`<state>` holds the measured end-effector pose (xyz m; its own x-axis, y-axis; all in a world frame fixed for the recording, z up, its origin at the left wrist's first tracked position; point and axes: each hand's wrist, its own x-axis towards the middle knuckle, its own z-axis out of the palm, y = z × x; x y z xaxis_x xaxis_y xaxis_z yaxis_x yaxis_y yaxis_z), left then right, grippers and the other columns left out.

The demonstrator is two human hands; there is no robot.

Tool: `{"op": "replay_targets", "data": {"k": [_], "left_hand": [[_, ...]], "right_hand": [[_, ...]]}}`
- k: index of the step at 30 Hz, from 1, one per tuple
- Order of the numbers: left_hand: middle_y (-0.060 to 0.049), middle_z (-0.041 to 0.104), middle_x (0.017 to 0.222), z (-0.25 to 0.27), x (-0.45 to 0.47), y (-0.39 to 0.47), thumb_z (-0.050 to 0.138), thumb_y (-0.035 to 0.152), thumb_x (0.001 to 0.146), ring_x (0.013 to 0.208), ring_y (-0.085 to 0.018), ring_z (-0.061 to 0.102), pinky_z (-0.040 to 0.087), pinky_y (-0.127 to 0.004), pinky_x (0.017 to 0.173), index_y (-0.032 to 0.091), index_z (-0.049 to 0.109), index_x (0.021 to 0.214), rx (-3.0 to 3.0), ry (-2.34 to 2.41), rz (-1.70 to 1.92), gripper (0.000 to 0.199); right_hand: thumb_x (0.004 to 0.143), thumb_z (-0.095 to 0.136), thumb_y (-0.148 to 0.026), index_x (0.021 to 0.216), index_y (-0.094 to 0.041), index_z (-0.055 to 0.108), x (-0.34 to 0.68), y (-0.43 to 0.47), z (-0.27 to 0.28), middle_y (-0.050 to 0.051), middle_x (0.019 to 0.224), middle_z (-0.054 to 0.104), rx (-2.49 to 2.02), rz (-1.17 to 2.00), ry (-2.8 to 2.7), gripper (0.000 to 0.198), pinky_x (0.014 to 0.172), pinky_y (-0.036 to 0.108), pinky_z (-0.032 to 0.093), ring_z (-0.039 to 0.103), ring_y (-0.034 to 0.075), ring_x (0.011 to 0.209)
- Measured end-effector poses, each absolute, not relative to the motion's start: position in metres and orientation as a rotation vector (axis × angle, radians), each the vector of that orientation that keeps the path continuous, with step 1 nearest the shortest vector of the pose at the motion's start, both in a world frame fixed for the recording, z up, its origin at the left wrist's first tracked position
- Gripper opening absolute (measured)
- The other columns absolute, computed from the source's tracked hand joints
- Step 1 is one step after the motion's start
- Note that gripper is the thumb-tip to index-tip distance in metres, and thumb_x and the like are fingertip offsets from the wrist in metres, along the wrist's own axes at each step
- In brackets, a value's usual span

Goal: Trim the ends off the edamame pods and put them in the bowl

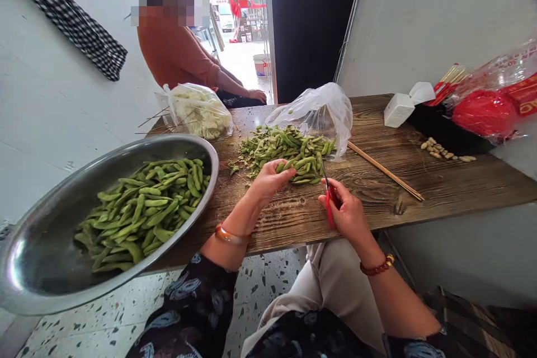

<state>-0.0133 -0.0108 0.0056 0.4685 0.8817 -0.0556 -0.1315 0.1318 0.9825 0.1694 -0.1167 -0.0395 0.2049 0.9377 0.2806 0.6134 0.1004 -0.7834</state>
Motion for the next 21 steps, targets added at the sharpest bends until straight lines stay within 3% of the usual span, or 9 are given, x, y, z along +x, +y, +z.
{"op": "replay_targets", "data": {"k": [21], "left_hand": [[0.008, 0.035, 0.051, 0.002, -0.006, -0.023, 0.076, 0.042, 0.068, 0.041, -0.002, 0.024, 0.01, -0.022, 0.042, 0.016, 0.052, 0.078, 1.347, 0.703, 0.671, 0.037]], "right_hand": [[0.089, 0.05, -0.044, 0.118, -0.018, 0.056, 0.168, -0.12, -0.034, -0.001, 0.073, 0.063, -1.534, 0.469, -1.514, 0.039, 0.059, 0.025, 0.042, 0.054, 0.014, 0.061]]}}
